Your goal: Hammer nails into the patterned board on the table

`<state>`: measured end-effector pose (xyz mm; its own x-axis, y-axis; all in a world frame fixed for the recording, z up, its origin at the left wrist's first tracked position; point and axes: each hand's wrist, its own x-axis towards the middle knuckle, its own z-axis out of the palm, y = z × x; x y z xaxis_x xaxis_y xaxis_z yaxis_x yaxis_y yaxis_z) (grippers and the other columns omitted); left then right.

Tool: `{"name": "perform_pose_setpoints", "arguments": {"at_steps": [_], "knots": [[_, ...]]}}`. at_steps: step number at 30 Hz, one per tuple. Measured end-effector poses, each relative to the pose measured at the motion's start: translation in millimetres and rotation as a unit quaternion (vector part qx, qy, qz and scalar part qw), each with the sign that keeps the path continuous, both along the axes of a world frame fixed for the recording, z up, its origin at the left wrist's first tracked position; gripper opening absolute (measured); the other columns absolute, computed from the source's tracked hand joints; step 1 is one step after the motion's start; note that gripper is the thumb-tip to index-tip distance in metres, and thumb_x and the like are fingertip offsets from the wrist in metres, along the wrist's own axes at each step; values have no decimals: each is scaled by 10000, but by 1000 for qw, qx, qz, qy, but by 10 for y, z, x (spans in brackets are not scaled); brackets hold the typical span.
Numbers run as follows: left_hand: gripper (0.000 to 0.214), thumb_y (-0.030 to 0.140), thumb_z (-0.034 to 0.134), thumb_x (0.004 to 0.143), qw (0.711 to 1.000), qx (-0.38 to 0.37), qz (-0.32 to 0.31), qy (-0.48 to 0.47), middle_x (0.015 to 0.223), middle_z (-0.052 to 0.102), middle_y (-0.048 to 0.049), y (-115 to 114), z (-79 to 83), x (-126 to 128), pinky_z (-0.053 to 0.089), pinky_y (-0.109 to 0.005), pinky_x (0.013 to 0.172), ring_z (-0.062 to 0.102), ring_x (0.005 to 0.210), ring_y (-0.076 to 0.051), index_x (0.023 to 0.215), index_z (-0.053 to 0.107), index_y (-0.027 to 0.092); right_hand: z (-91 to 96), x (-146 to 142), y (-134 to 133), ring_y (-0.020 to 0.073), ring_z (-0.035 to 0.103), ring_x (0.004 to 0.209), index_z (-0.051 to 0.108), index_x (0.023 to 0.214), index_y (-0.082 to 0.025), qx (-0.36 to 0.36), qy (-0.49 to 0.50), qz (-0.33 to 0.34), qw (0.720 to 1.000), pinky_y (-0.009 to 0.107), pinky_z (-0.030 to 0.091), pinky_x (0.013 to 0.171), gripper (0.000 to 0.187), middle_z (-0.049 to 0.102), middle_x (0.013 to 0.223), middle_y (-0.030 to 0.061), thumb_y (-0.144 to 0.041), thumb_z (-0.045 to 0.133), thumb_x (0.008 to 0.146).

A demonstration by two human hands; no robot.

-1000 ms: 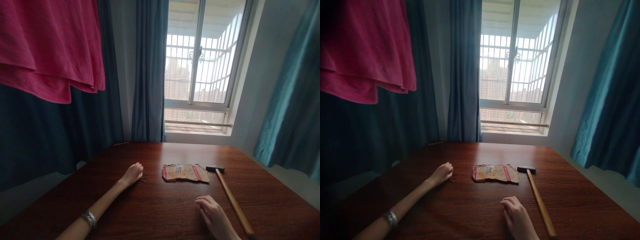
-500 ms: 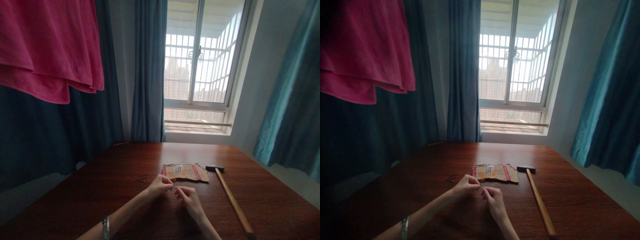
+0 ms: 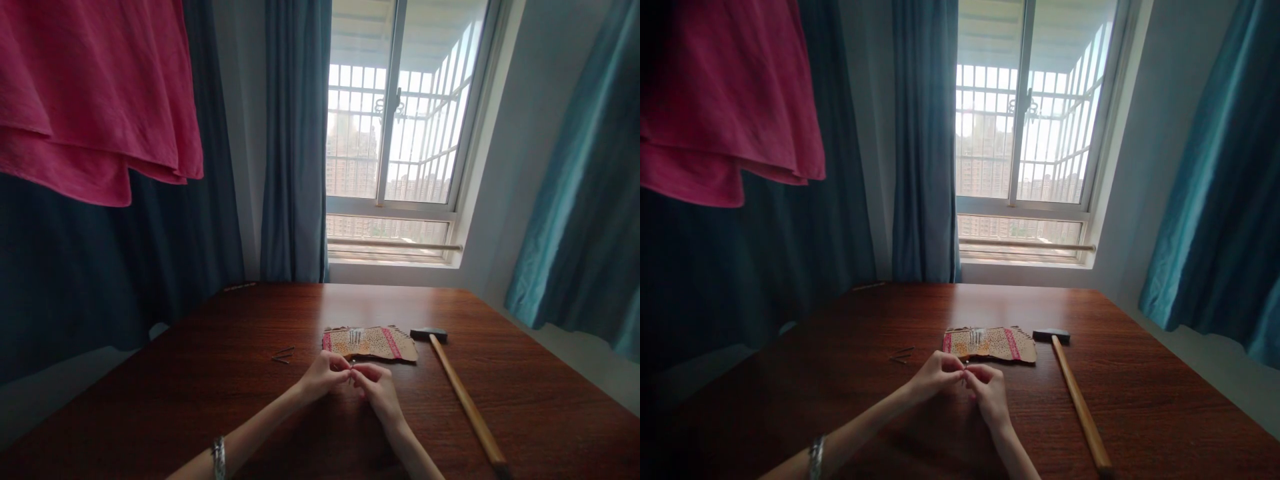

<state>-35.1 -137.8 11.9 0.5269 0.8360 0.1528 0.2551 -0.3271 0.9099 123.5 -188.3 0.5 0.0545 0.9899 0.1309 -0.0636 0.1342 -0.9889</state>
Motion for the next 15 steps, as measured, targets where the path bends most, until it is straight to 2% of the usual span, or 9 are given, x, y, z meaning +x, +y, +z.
{"name": "perform_pose_setpoints", "arguments": {"at_steps": [5,8,12,15], "knots": [[279,353,598,754,999,46,4,1,731,699,-61,47,46,61,433,-225,609,605,685,-158,786,728,108,2,37,96,174,600,636,720,775,-140,7,-9,-13,1000,218,443,466,350,679,686,71,-472,699,667],[265,351,594,758,996,80,24,2,766,696,-58,151,66,91,440,-232,624,603,701,-155,808,722,124,16,138,256,184,618,647,692,793,-142,57,-40,-40,997,242,477,498,361,679,684,68,-492,643,717],[282,275,630,698,989,106,106,4,893,679,-73,439,-9,83,467,-247,663,607,766,-165,928,681,121,25,369,571,214,646,690,658,815,-143,105,-100,-105,984,281,505,546,384,687,724,84,-512,564,766],[412,210,643,646,986,119,117,30,903,659,-61,703,-113,72,476,-247,668,601,777,-164,1050,631,133,-1,501,793,227,650,691,664,823,-144,117,-132,-125,976,305,503,572,381,693,732,93,-504,551,769]]}}
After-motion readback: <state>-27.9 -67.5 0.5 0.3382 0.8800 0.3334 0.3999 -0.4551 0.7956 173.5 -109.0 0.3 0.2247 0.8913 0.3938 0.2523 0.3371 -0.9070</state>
